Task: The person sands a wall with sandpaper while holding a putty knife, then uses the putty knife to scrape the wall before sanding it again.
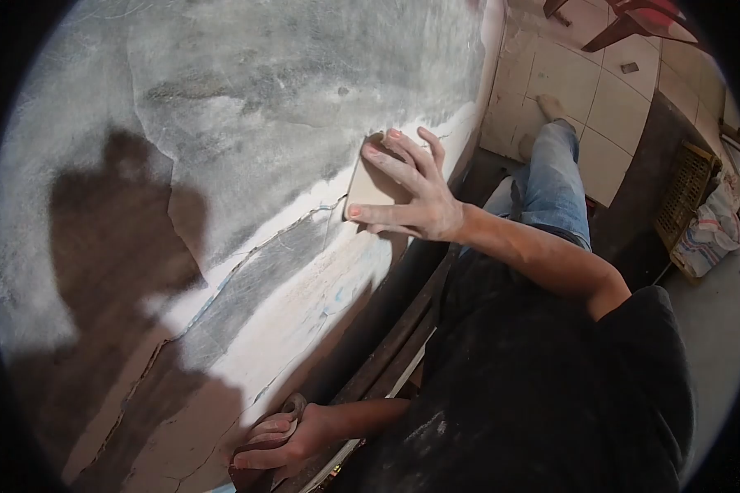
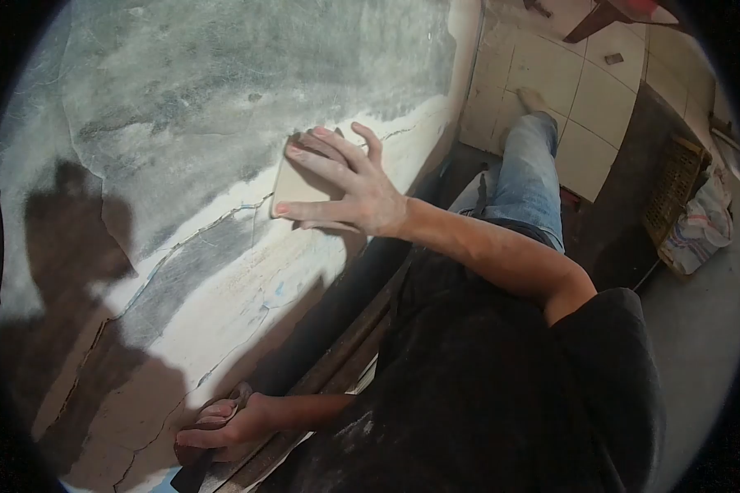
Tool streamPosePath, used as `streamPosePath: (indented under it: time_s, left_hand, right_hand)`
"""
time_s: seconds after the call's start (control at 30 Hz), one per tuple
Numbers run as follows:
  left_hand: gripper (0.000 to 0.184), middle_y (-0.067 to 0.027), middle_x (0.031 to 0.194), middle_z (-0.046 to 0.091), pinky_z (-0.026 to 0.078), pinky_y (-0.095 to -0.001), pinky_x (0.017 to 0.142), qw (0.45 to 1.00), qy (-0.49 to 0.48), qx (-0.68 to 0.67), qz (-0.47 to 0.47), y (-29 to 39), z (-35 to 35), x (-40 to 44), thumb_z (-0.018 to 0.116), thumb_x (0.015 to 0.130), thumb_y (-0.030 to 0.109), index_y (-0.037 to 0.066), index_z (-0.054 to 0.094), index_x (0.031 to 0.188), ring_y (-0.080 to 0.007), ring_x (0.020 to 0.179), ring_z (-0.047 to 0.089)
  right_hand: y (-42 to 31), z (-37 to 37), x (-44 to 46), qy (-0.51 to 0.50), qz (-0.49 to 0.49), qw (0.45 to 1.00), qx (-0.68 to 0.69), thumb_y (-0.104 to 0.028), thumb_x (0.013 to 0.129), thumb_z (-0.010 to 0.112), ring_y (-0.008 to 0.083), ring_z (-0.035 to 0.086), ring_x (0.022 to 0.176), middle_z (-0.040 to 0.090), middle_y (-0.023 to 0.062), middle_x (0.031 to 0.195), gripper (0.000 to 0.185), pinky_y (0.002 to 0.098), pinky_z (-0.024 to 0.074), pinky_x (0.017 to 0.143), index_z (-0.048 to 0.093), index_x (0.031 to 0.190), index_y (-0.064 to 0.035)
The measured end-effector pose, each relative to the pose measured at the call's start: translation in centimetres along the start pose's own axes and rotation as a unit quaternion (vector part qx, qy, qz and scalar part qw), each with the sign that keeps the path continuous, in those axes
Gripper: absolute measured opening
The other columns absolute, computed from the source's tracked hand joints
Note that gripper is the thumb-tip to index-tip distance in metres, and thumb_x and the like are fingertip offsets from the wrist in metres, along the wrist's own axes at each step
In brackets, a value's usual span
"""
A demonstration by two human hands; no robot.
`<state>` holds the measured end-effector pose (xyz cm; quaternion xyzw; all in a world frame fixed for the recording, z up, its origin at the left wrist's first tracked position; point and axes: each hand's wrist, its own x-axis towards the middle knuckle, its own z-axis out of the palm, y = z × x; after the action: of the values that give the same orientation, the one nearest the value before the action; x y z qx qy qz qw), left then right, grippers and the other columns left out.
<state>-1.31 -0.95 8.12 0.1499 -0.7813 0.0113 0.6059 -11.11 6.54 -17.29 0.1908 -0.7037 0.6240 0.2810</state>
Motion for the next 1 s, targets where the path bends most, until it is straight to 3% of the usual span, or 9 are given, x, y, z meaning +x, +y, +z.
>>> streamPosePath:
  time_s: [0.13, 0.23, 0.3, 0.47, 0.57, 0.7, 0.8, 0.9, 1.0]
  left_hand:
    - [0.032, 0.0084, 0.054, 0.027, 0.025, -0.0155, 0.034, 1.0, 0.009, 0.009, -0.021, 0.6, 0.2, -0.3, 0.035, 0.104, 0.025, -0.001, 0.05, 0.095, -0.0007, 0.041, 0.027]
    - [0.031, 0.0082, 0.055, 0.027, 0.025, -0.0153, 0.034, 0.998, 0.02, 0.061, 0.028, 0.7, 0.6, -0.3, 0.035, 0.104, 0.023, -0.002, 0.05, 0.095, -0.0012, 0.041, 0.027]
    - [0.03, 0.0079, 0.056, 0.028, 0.026, -0.0151, 0.034, 1.0, 0.011, 0.012, -0.016, 0.1, 0.0, 0.0, 0.035, 0.104, 0.022, -0.003, 0.05, 0.095, -0.0016, 0.041, 0.028]
    - [0.03, 0.0074, 0.055, 0.029, 0.025, -0.0147, 0.034, 1.0, 0.012, 0.018, -0.001, -0.2, -0.2, -0.3, 0.036, 0.104, 0.022, -0.002, 0.05, 0.093, -0.0007, 0.041, 0.028]
    - [0.03, 0.0071, 0.055, 0.028, 0.023, -0.0148, 0.033, 0.999, -0.007, -0.036, -0.014, 0.1, -0.1, 0.0, 0.036, 0.104, 0.022, -0.001, 0.05, 0.091, -0.0001, 0.04, 0.028]
    - [0.03, 0.0069, 0.055, 0.026, 0.022, -0.0151, 0.032, 0.999, 0.026, -0.018, -0.021, 0.7, 0.6, 0.0, 0.038, 0.103, 0.023, -0.001, 0.051, 0.089, -0.0003, 0.04, 0.027]
    - [0.029, 0.0069, 0.054, 0.027, 0.021, -0.0155, 0.032, 0.999, 0.011, -0.047, -0.014, -0.6, -0.3, 0.1, 0.041, 0.102, 0.024, 0.0, 0.051, 0.088, -0.0002, 0.04, 0.027]
    - [0.028, 0.0068, 0.053, 0.027, 0.021, -0.0162, 0.033, 0.997, 0.04, -0.059, -0.032, 0.8, 0.9, -0.1, 0.044, 0.101, 0.023, 0.001, 0.052, 0.088, -0.0005, 0.04, 0.026]
    - [0.031, 0.0076, 0.051, 0.026, 0.022, -0.0195, 0.036, 0.994, 0.052, -0.08, -0.053, 1.7, 1.3, -0.1, 0.053, 0.097, 0.02, 0.012, 0.039, 0.071, -0.0024, 0.039, 0.024]
  right_hand:
    - [-2.1, 0.8, 2.5, 0.032, -0.011, 0.999, 0.011, -0.055, 0.078, 0.063, 0.0313, 0.034, 0.134, 0.045, 0.0091, 0.143, 0.039, 0.0522, 0.0112, 0.112, 0.062, 0.117, -0.0482]
    - [0.2, 0.9, 0.6, 0.017, -0.046, 0.999, -0.004, -0.054, 0.078, 0.064, 0.0333, 0.034, 0.134, 0.043, 0.0106, 0.144, 0.037, 0.0521, 0.0134, 0.111, 0.065, 0.114, -0.0464]
    - [1.5, -0.2, -0.5, -0.027, -0.039, 0.998, -0.036, -0.052, 0.078, 0.065, 0.0338, 0.034, 0.135, 0.043, 0.0115, 0.143, 0.037, 0.052, 0.0139, 0.111, 0.065, 0.115, -0.0459]
    - [-2.1, 0.1, 2.5, 0.023, 0.0, 1.0, -0.007, -0.05, 0.081, 0.064, 0.0342, 0.033, 0.135, 0.045, 0.0136, 0.142, 0.036, 0.0504, 0.0133, 0.112, 0.064, 0.116, -0.0451]
    - [-1.8, 0.7, 2.5, 0.037, 0.009, 0.999, 0.028, -0.047, 0.077, 0.07, 0.0287, 0.035, 0.134, 0.043, 0.0059, 0.145, 0.047, 0.0513, 0.0094, 0.113, 0.058, 0.122, -0.0492]
    - [-0.3, 0.4, 0.4, 0.014, 0.005, 1.0, -0.019, -0.047, 0.072, 0.074, 0.0283, 0.036, 0.133, 0.045, 0.0046, 0.143, 0.051, 0.051, 0.0105, 0.112, 0.058, 0.121, -0.0505]
    - [-2.5, 0.7, 3.0, 0.054, 0.001, 0.998, -0.014, -0.051, 0.077, 0.066, 0.0314, 0.033, 0.135, 0.047, 0.011, 0.14, 0.04, 0.0524, 0.0112, 0.112, 0.063, 0.117, -0.046]
    - [-3.1, 0.7, 4.3, 0.057, -0.003, 0.998, 0.019, -0.05, 0.077, 0.068, 0.0313, 0.034, 0.134, 0.047, 0.0111, 0.14, 0.04, 0.0524, 0.0106, 0.113, 0.063, 0.116, -0.0462]
    - [-1.2, 0.8, 1.5, 0.033, -0.004, 0.999, 0.007, -0.047, 0.072, 0.073, 0.0298, 0.033, 0.135, 0.047, 0.0052, 0.142, 0.048, 0.0518, 0.0093, 0.112, 0.061, 0.119, -0.0485]
